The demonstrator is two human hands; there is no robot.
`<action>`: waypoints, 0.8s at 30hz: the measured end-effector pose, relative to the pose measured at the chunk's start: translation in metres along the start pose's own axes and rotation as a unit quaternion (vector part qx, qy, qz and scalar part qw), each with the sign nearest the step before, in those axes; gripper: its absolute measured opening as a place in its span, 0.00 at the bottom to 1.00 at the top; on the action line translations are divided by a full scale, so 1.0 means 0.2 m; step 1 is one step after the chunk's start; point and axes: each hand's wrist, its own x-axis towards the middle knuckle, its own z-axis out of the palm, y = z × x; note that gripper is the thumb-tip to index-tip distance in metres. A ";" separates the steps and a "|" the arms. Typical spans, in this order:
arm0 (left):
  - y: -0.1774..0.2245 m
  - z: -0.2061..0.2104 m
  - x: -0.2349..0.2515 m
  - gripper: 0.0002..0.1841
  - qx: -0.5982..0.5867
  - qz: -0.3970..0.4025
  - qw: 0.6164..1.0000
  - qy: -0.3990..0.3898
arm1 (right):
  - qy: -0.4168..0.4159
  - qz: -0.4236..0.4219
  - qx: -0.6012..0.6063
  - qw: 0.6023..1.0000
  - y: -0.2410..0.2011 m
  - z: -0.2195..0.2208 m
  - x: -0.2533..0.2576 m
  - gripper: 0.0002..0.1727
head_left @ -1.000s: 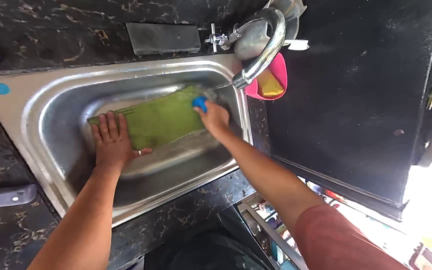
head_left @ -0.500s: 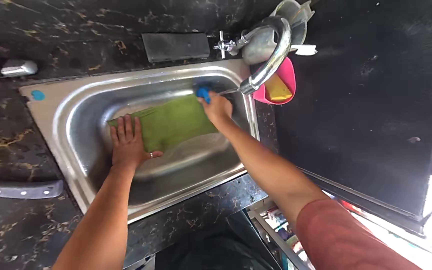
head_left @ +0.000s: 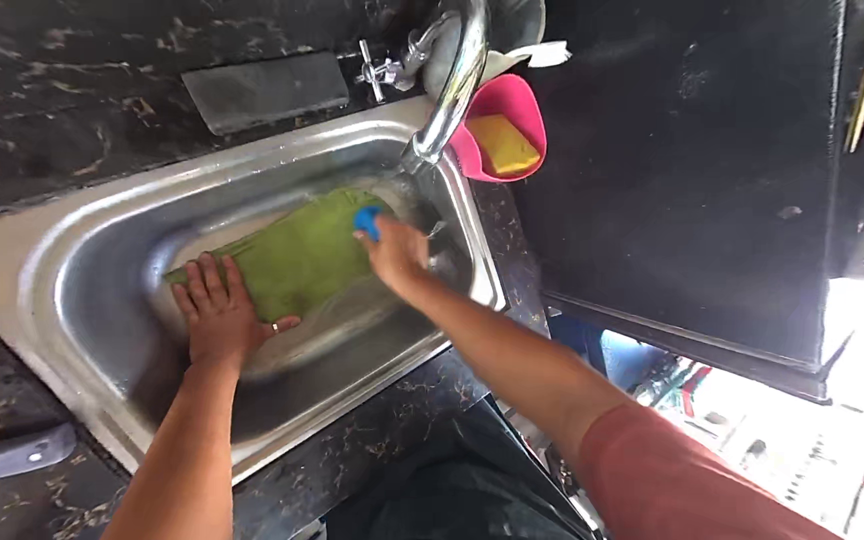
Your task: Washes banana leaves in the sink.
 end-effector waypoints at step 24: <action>0.83 -0.41 0.38 0.25 -0.005 0.353 0.934 0.045 | 0.062 0.017 0.309 0.949 0.54 -0.42 -0.67 0.27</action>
